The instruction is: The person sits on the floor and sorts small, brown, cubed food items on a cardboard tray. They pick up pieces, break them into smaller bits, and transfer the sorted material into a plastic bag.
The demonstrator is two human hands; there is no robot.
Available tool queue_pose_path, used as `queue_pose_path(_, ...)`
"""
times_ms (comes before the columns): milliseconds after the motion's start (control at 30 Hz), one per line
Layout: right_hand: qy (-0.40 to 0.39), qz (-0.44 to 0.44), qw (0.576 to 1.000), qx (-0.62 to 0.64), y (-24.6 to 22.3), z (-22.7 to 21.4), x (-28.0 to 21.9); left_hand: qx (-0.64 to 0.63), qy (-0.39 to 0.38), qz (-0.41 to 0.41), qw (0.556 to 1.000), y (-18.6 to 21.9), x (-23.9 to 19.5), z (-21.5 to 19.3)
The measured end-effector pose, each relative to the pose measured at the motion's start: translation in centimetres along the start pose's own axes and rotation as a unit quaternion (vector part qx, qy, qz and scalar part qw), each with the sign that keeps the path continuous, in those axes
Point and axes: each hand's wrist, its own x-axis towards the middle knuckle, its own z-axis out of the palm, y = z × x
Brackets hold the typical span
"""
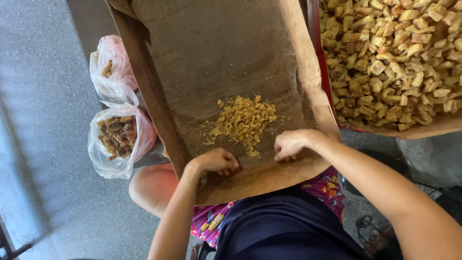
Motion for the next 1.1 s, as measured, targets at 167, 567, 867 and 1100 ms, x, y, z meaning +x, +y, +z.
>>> queue_pose_path(167, 0.163, -0.087, 0.983, 0.010, -3.1, 1.7, 5.1, 0.032, 0.103, 0.079, 0.991, 1.9, 4.3, 1.9)
queue_pose_path(567, 0.506, -0.042, 0.861, 0.027, -2.5, -4.4, 0.4, 0.030, 0.420, 0.023, 0.907, 5.9, 0.5, -1.9)
queue_pose_path(867, 0.480, -0.250, 0.839, 0.058, -2.5, -2.4, -0.3, -0.134, 0.372, 0.240, 0.887, 5.8, -1.0, 0.0)
queue_pose_path(1100, 0.460, -0.034, 0.872, 0.167, -2.5, -3.0, -6.1, -0.071, 0.469, 0.185, 0.861, 2.7, -3.9, -1.2)
